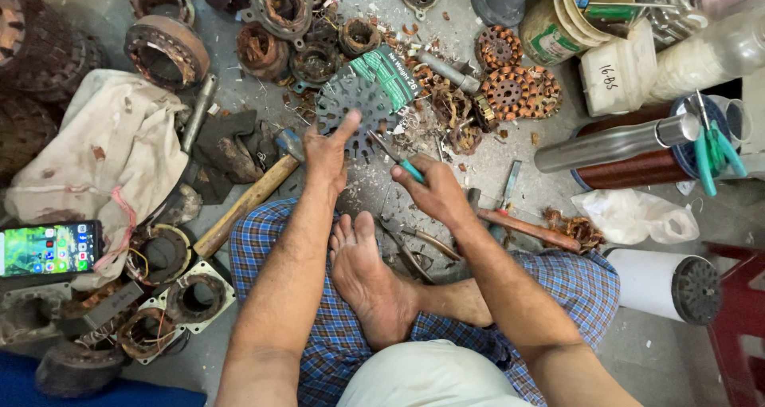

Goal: The person is repairing a fan motor stator by winding copper coils into its slots and using pliers and a screwdriver to adjust and secure the wires.

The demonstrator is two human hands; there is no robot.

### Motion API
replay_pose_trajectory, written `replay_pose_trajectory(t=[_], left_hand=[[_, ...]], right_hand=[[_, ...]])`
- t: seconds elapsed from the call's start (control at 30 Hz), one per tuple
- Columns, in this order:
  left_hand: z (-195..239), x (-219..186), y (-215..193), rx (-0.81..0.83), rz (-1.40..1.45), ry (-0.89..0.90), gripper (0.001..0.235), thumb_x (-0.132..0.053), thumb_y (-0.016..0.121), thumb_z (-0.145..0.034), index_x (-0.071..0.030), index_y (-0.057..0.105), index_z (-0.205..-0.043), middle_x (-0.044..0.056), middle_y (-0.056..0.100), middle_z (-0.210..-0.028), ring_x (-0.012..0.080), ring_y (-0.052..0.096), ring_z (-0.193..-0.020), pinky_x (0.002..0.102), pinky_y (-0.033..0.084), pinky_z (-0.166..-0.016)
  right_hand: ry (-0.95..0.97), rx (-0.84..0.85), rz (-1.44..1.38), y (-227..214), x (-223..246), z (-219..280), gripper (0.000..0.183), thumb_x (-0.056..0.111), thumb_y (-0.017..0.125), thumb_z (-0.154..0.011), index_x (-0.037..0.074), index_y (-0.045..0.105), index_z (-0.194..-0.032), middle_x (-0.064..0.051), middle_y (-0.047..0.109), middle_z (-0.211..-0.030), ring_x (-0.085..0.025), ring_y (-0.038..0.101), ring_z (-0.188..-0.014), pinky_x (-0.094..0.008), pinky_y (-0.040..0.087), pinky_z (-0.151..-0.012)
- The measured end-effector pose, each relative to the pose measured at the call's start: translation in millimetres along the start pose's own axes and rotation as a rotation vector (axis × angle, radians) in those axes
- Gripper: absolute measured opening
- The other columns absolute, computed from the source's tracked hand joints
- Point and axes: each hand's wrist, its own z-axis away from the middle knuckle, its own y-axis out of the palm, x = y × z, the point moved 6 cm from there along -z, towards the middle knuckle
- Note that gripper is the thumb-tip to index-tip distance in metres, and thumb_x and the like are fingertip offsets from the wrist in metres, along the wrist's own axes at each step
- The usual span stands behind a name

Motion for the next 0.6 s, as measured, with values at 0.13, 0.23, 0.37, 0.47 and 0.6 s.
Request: replay_pose_trajectory(t=[0.13,0.23,0.37,0.47,0.6], left_hand=[[1,0,8,0.133,-0.062,0.019,0.044,-0.019,0.09,-0.081,-0.002,0.071,-0.116,0.014,0.075,-0.112,0.0251,0.072,-0.102,0.041,0.061,-0.092],[5,8,13,0.181,0.025,-0.112,0.041,-0.019,0.089,-0.081,-0.002,0.07,-0.113,0.012,0.074,-0.106,0.0273,0.07,-0.094,0.046,0.061,-0.084],[6,9,14,0.142,0.076,-0.197,0.044,-0.021,0.088,-0.075,-0.008,0.068,-0.111,0.006,0.076,-0.103,0.0229,0.072,-0.095,0.045,0.061,-0.084],[1,8,10,0.126,-0.105,-0.093,0.051,-0.027,0.091,-0.076,-0.003,0.069,-0.114,0.009,0.075,-0.102,0.0261,0.07,-0.092,0.045,0.059,-0.082],[2,-10,4,-0.049,-0.989,0.463,0.05,-0.039,0.098,-0.076,-0.009,0.075,-0.109,0.008,0.079,-0.099,0.0278,0.071,-0.102,0.051,0.052,-0.097]], right_hand=[[0.134,0.163,-0.493,18,-9,3,0.044,0.047,0.062,-0.098,0.005,0.066,-0.087,-0.011,0.067,-0.076,-0.022,0.058,-0.059,-0.038,0.048,-0.055],[0.337,0.302,-1.006,35,-15,20,0.041,0.045,0.06,-0.096,0.004,0.064,-0.091,-0.014,0.069,-0.082,-0.026,0.062,-0.066,-0.04,0.052,-0.061],[0.533,0.35,-1.471,43,-16,26,0.038,0.042,0.06,-0.091,0.005,0.065,-0.097,-0.016,0.07,-0.094,-0.028,0.069,-0.082,-0.044,0.058,-0.074],[0.199,0.576,-1.599,35,9,22,0.042,0.039,0.062,-0.118,0.0,0.062,-0.102,-0.016,0.066,-0.101,-0.025,0.06,-0.08,-0.039,0.051,-0.068],[0.061,0.151,0.332,13,15,17,0.044,0.047,0.059,-0.103,0.003,0.066,-0.104,-0.016,0.065,-0.086,-0.028,0.064,-0.07,-0.045,0.054,-0.062]])
